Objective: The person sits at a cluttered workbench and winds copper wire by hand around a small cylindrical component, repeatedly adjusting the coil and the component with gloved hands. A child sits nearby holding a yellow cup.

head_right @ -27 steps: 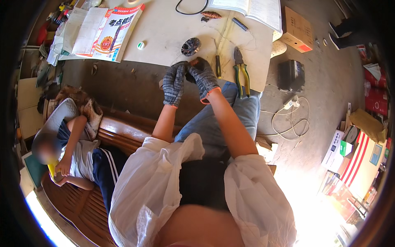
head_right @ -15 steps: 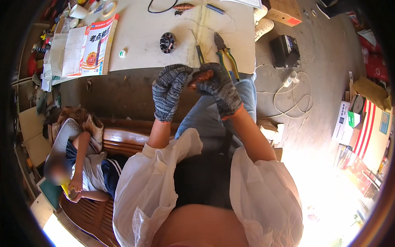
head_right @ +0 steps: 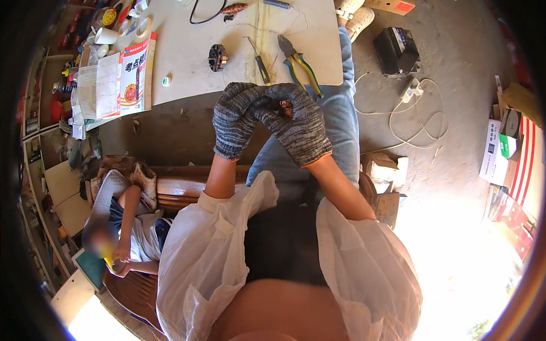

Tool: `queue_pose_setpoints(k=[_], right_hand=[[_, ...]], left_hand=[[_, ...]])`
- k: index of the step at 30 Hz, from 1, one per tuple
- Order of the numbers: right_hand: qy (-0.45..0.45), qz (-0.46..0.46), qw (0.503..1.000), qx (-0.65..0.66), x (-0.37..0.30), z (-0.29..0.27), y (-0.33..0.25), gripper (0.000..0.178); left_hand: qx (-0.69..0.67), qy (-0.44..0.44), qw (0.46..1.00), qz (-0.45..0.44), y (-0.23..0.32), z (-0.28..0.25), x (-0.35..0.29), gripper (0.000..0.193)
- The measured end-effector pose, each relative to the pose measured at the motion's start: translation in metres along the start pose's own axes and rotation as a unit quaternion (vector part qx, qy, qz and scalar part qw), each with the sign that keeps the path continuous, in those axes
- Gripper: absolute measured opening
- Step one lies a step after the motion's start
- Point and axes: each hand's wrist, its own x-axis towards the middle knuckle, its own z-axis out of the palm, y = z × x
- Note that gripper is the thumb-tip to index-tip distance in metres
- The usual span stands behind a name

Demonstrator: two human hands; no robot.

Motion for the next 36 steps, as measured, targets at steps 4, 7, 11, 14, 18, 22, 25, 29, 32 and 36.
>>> queue_pose_setpoints(k=[4, 7, 11, 14, 18, 22, 25, 29, 32, 36], right_hand=[[0.023, 0.003, 1.0, -0.013, 0.002, 0.0, 0.004, 0.028], [0.057, -0.02, 0.998, -0.028, 0.004, -0.004, 0.016, 0.029], [-0.022, -0.045, 0.998, -0.03, 0.009, 0.007, 0.005, 0.031], [-0.083, -0.054, 0.995, 0.028, 0.009, 0.022, 0.018, 0.032], [-0.076, -0.007, 0.997, 0.029, 0.011, 0.036, 0.034, 0.024], [-0.07, 0.011, 0.997, 0.043, 0.016, 0.045, 0.024, 0.019], [-0.044, 0.014, 0.998, 0.031, 0.019, 0.05, 0.023, 0.018], [-0.009, 0.024, 0.999, 0.025, 0.019, 0.055, 0.018, 0.018], [-0.013, 0.014, 1.0, 0.015, 0.018, 0.055, 0.03, 0.017], [0.004, 0.013, 1.0, -0.014, 0.015, 0.059, 0.032, 0.015]], left_hand=[[0.058, 0.022, 0.997, 0.047, 0.002, -0.002, 0.004, 0.025], [0.066, 0.03, 0.997, 0.024, 0.006, -0.007, 0.003, 0.023], [-0.015, 0.01, 1.0, -0.024, 0.013, -0.015, 0.002, 0.021], [-0.08, 0.039, 0.993, -0.081, 0.013, -0.019, -0.002, 0.021], [-0.136, 0.076, 0.979, -0.132, 0.002, -0.033, -0.015, 0.02], [-0.228, 0.089, 0.948, -0.202, -0.008, -0.037, -0.023, 0.039], [-0.265, 0.099, 0.936, -0.21, -0.009, -0.036, -0.027, 0.044], [-0.235, 0.118, 0.944, -0.202, -0.007, -0.03, -0.028, 0.04], [-0.161, 0.13, 0.961, -0.186, -0.006, -0.029, -0.026, 0.031], [-0.069, 0.179, 0.974, -0.117, -0.013, -0.026, -0.022, 0.021]])
